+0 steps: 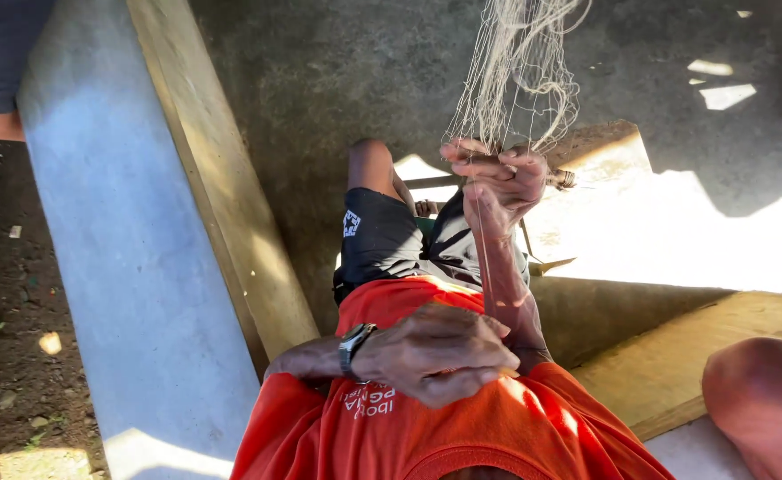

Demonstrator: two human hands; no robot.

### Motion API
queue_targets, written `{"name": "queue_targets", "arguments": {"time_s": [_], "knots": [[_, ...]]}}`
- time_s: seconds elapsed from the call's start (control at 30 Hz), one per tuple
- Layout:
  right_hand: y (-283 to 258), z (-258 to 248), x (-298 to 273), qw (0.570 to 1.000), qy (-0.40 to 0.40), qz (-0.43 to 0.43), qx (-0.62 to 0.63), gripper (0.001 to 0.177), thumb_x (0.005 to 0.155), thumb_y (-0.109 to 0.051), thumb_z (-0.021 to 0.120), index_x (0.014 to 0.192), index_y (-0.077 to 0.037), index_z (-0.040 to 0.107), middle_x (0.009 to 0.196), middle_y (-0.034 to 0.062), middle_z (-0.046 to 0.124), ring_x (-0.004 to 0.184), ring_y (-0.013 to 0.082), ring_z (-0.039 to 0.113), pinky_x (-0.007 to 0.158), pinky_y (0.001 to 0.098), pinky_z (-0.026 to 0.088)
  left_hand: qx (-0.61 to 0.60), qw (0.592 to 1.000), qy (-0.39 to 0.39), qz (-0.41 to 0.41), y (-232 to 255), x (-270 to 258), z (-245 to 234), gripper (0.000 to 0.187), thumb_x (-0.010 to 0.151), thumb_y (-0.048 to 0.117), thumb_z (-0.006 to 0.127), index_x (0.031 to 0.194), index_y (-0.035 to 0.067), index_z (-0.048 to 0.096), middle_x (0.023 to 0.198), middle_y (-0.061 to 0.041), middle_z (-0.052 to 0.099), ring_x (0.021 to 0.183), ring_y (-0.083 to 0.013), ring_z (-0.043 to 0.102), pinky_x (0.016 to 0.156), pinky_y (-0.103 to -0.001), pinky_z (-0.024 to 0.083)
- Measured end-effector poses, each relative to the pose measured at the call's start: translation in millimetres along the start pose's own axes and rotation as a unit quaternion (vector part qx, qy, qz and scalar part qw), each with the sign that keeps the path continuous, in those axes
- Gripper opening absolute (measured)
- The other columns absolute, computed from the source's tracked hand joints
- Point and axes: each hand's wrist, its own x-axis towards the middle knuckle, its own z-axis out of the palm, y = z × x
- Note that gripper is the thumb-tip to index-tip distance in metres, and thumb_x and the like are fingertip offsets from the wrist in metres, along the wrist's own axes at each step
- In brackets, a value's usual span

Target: Repairing a fine-mesh fishing net using a wooden shuttle tool

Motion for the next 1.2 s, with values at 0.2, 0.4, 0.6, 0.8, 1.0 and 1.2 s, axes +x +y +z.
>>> {"name": "queue_targets", "arguments": {"time_s": [0.2,0.4,0.6,0.8,1.0,1.2], "knots": [[10.0,5.0,-0.8,0.989,0.069,-0.110,-0.066,0.048,0.078,-0.005,0.076,0.102,0.004,0.035,0.096,0.0312,0.064,0.076,0.0443,0.069,0.078,0.0576,0.058,0.049,0.999,0.017,0.013,-18.2,-5.8,10.4,0.019,0.094,0.007,0.051,0.086,-0.006,0.061,0.078,-0.021,0.060,0.069,-0.0374,0.065,0.076,-0.050,0.059],[7.9,-2.8,-20.3,0.987,0.145,0.018,-0.069,0.010,0.101,-0.017,0.053,0.108,-0.011,0.050,0.075,0.0147,0.066,0.083,0.0357,0.068,0.085,0.0604,0.054,0.111,0.989,-0.095,0.034,6.7,13.4,-29.2,0.013,0.100,0.003,0.048,0.098,-0.002,0.060,0.098,-0.016,0.065,0.091,-0.0311,0.069,0.109,-0.055,0.039],[-4.1,5.6,-12.9,0.983,0.137,0.054,-0.106,0.006,0.099,-0.012,0.052,0.100,-0.007,0.049,0.088,0.0225,0.067,0.081,0.0348,0.070,0.083,0.0496,0.058,0.586,0.792,-0.168,0.005,11.1,36.2,-91.2,0.015,0.097,0.016,0.068,0.108,0.009,0.061,0.085,-0.002,0.053,0.072,-0.0161,0.050,0.066,-0.032,0.044],[6.1,-0.1,-26.9,0.971,0.217,0.080,-0.067,0.012,0.093,-0.008,0.056,0.096,0.000,0.048,0.082,0.0241,0.064,0.064,0.0361,0.069,0.050,0.0285,0.055,0.722,0.666,-0.164,0.091,-29.2,69.9,-117.1,0.012,0.102,0.013,0.053,0.104,0.014,0.065,0.129,-0.007,0.059,0.098,-0.0203,0.061,0.085,-0.039,0.049],[1.4,4.9,-20.0,0.972,0.210,0.066,-0.082,0.017,0.091,-0.014,0.059,0.096,0.001,0.052,0.091,0.0252,0.062,0.077,0.0353,0.068,0.054,0.0400,0.061,0.700,0.673,-0.206,0.120,-44.0,83.8,-117.6,0.018,0.108,0.019,0.049,0.107,0.011,0.065,0.134,-0.009,0.054,0.099,-0.0227,0.059,0.081,-0.038,0.049],[1.5,1.3,-26.1,0.958,0.212,0.172,0.087,0.017,0.097,-0.011,0.056,0.104,0.001,0.047,0.099,0.0168,0.054,0.068,0.0408,0.065,0.060,0.0416,0.062,0.466,0.862,-0.198,0.033,-57.4,84.6,-126.9,0.010,0.093,0.006,0.053,0.102,0.008,0.052,0.103,-0.012,0.052,0.082,-0.0299,0.056,0.073,-0.041,0.043]]}}
